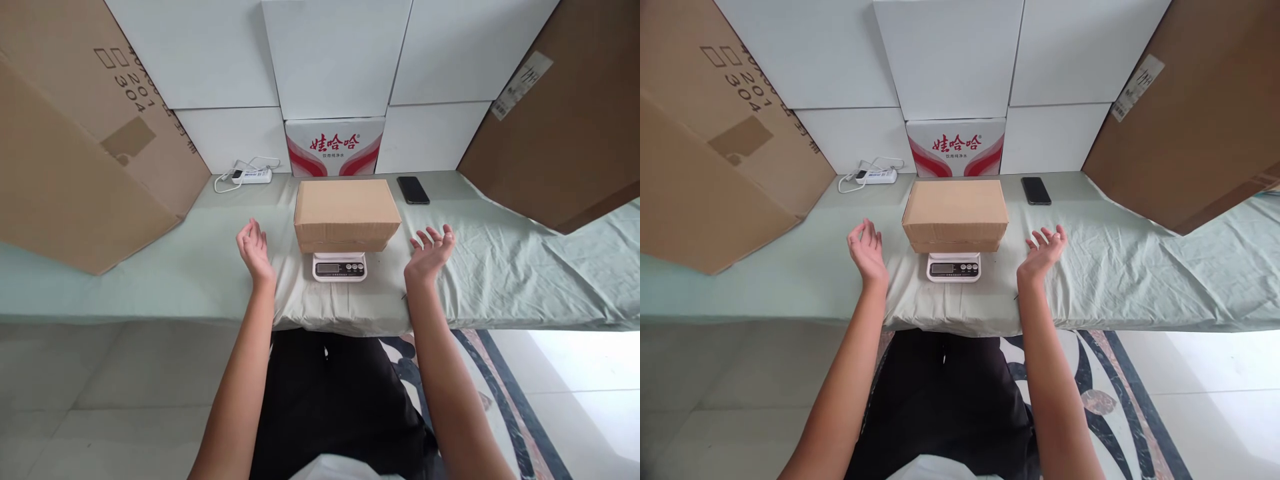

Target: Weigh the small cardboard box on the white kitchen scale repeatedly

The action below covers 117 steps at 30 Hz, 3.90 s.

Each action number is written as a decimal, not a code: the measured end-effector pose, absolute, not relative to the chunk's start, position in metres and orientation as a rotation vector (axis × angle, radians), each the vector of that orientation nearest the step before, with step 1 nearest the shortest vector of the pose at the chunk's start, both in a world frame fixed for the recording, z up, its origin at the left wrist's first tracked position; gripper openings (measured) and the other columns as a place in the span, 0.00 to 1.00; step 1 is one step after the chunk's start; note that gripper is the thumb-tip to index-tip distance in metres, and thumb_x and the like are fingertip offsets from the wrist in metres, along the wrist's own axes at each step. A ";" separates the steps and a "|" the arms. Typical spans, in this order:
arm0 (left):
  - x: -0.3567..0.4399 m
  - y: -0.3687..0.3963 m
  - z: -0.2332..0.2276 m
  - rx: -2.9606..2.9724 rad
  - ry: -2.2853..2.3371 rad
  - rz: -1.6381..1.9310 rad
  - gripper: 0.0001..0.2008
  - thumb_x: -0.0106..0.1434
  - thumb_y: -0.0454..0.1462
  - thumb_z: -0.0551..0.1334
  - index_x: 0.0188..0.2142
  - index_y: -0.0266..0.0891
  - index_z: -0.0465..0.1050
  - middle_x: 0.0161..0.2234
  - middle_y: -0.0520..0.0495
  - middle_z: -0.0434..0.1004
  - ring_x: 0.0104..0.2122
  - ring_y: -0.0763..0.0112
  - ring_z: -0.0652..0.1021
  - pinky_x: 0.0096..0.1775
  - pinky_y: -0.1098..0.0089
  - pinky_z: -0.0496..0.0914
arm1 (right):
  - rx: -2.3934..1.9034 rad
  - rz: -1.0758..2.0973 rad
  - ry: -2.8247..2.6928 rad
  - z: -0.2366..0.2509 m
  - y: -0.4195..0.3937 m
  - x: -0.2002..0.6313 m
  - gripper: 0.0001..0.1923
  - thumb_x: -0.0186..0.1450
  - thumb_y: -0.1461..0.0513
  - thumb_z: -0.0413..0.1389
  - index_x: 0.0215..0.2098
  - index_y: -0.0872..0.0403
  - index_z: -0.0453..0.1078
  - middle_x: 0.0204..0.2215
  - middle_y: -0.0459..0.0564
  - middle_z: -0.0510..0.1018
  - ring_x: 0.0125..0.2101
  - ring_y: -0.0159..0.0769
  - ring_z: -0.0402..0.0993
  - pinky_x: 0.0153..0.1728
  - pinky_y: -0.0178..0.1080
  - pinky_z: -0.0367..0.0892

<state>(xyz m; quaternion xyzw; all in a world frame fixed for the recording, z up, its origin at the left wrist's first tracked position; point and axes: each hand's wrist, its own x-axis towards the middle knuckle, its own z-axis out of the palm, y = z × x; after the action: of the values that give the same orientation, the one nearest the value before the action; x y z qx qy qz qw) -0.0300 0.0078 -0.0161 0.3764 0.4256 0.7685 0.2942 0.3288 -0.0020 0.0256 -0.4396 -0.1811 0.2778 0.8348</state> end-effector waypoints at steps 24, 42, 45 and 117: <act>-0.001 0.041 0.040 1.377 0.857 1.712 0.33 0.70 0.65 0.64 0.62 0.47 0.75 0.63 0.38 0.85 0.66 0.49 0.83 0.67 0.50 0.77 | -0.864 0.752 -1.415 0.063 0.023 0.295 0.57 0.68 0.35 0.62 0.85 0.37 0.40 0.83 0.51 0.59 0.80 0.60 0.60 0.79 0.67 0.62; 0.012 0.141 -0.024 1.153 1.078 1.562 0.40 0.61 0.72 0.67 0.58 0.48 0.75 0.64 0.36 0.82 0.64 0.50 0.83 0.66 0.49 0.76 | -1.008 0.767 -1.316 0.003 0.137 0.284 0.54 0.63 0.34 0.62 0.79 0.44 0.51 0.80 0.56 0.62 0.79 0.57 0.57 0.82 0.63 0.55; 0.014 0.139 -0.023 1.141 1.082 1.550 0.41 0.60 0.72 0.67 0.59 0.48 0.75 0.65 0.35 0.82 0.64 0.48 0.83 0.67 0.47 0.76 | -1.021 0.774 -1.314 0.004 0.137 0.285 0.54 0.64 0.37 0.63 0.80 0.45 0.51 0.81 0.56 0.59 0.81 0.56 0.54 0.83 0.63 0.51; 0.004 -0.016 -0.006 1.459 1.015 1.541 0.39 0.73 0.64 0.59 0.72 0.43 0.70 0.72 0.33 0.77 0.73 0.42 0.75 0.72 0.45 0.71 | -0.998 0.610 -1.346 -0.009 0.002 0.293 0.45 0.71 0.40 0.62 0.81 0.33 0.54 0.80 0.50 0.62 0.79 0.58 0.60 0.80 0.68 0.54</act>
<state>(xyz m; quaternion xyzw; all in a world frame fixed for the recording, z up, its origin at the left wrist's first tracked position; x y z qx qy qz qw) 0.0043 -0.0161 -0.0061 0.5726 0.3983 0.6048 0.3843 0.2932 0.0022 -0.0086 -0.4356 -0.5871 0.2663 0.6281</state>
